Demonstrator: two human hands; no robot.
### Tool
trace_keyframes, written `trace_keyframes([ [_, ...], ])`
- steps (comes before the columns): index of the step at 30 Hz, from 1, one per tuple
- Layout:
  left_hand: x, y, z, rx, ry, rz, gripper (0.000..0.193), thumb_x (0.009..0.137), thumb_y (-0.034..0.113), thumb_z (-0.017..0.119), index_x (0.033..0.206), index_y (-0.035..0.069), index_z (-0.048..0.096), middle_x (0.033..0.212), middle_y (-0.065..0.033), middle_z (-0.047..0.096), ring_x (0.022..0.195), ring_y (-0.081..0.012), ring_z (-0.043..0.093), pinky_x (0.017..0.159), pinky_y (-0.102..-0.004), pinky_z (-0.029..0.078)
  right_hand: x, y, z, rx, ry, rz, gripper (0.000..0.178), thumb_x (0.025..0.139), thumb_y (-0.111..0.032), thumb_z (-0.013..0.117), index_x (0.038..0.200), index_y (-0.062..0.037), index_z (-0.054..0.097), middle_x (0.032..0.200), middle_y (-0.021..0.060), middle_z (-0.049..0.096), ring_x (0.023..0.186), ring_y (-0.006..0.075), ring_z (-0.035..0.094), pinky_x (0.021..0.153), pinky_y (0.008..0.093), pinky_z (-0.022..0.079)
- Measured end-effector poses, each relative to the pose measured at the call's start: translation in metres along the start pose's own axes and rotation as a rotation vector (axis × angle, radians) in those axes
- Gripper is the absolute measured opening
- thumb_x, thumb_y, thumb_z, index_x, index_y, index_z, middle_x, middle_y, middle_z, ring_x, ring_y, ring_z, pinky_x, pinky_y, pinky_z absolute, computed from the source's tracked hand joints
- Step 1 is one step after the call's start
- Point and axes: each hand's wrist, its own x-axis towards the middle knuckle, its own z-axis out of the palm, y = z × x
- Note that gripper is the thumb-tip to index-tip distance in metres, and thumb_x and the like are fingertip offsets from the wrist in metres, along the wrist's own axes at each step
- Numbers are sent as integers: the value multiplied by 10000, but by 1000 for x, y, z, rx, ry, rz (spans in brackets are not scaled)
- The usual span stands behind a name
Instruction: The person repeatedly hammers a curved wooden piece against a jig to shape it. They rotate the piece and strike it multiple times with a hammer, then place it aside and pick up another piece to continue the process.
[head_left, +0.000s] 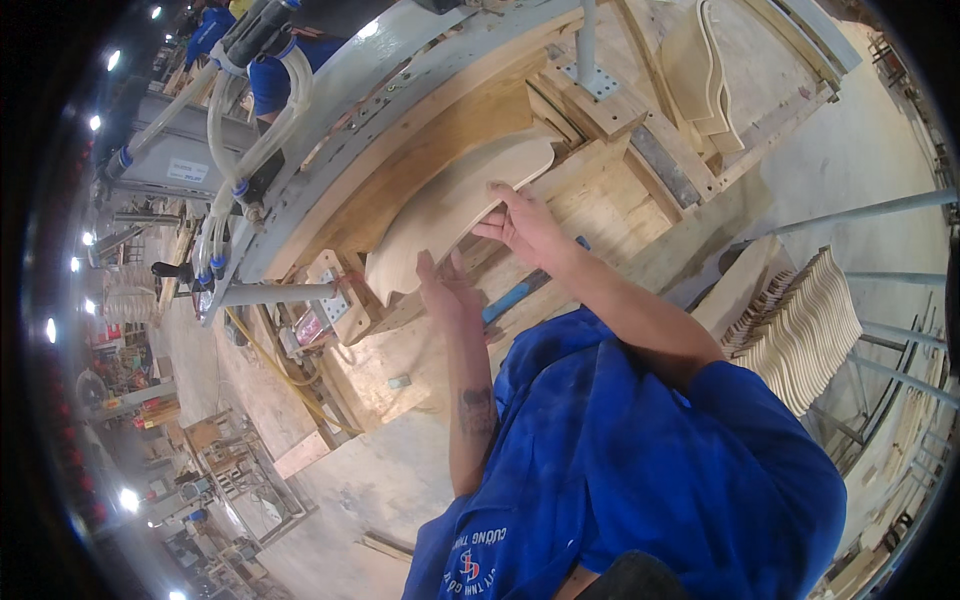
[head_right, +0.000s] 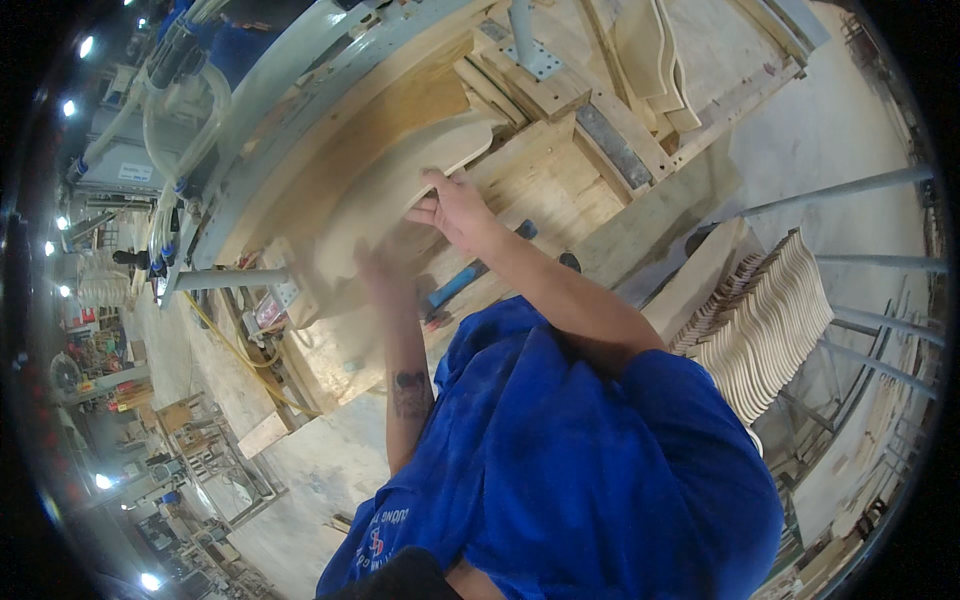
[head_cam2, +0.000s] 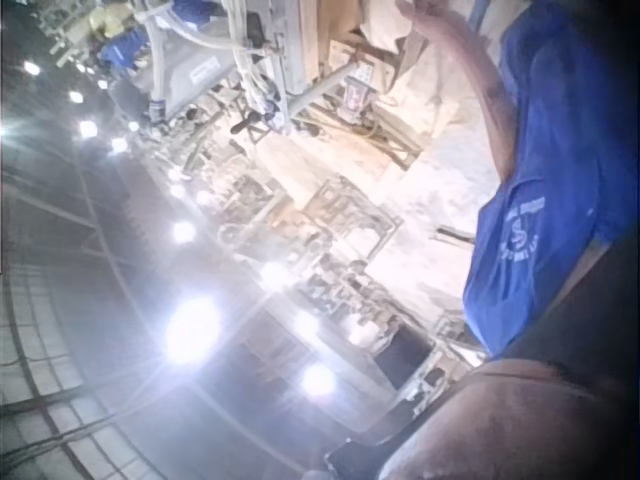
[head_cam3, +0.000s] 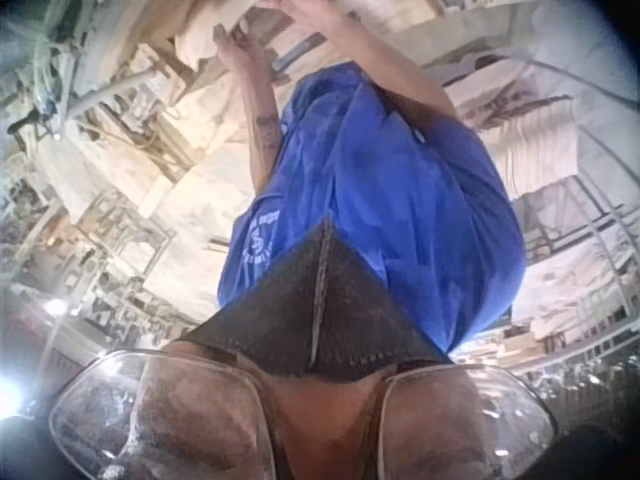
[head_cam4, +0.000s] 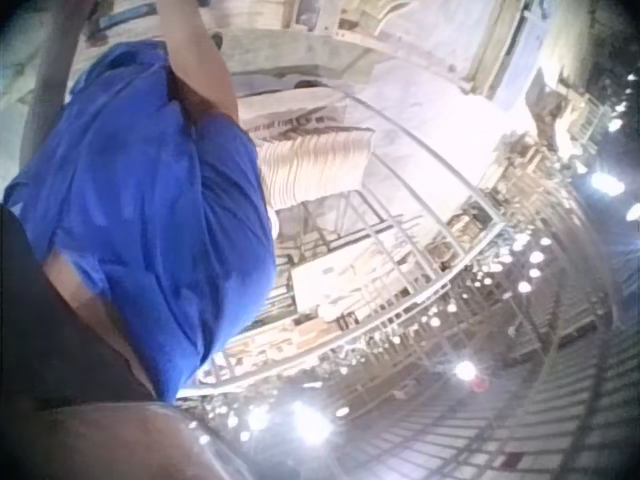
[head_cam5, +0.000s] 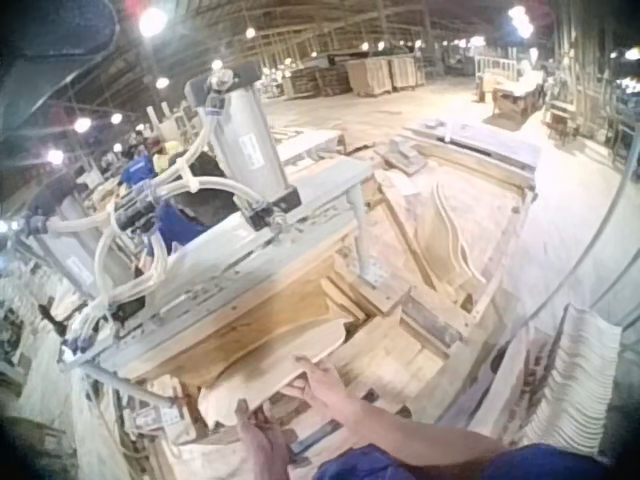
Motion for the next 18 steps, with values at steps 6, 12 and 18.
trace_keyframes([
  [6,20,-11,-6,-218,-6,-132,379,1013,250,586,1297,16,494,1269,-71,573,1190,-182,555,1005,-298,501,7,2,-10,38,-43,-10,335,1021,-157,513,1321,-20,453,1278,170,600,1092,324,677,952,484,579],
  [12,20,-21,-18,-149,-43,-122,374,1024,280,569,1308,48,498,1286,-56,578,1210,-176,550,1047,-315,460,0,3,-14,7,12,-2,354,1026,-168,516,1337,-13,448,1291,178,596,1109,340,670,944,487,585],
  [18,18,-19,-3,70,49,-108,375,1023,254,576,1324,44,499,1282,-66,577,1162,-189,583,927,-280,534,3,-2,-18,5,10,-45,382,1023,-175,530,1357,-14,437,1290,187,598,1105,331,675,921,487,596],
])
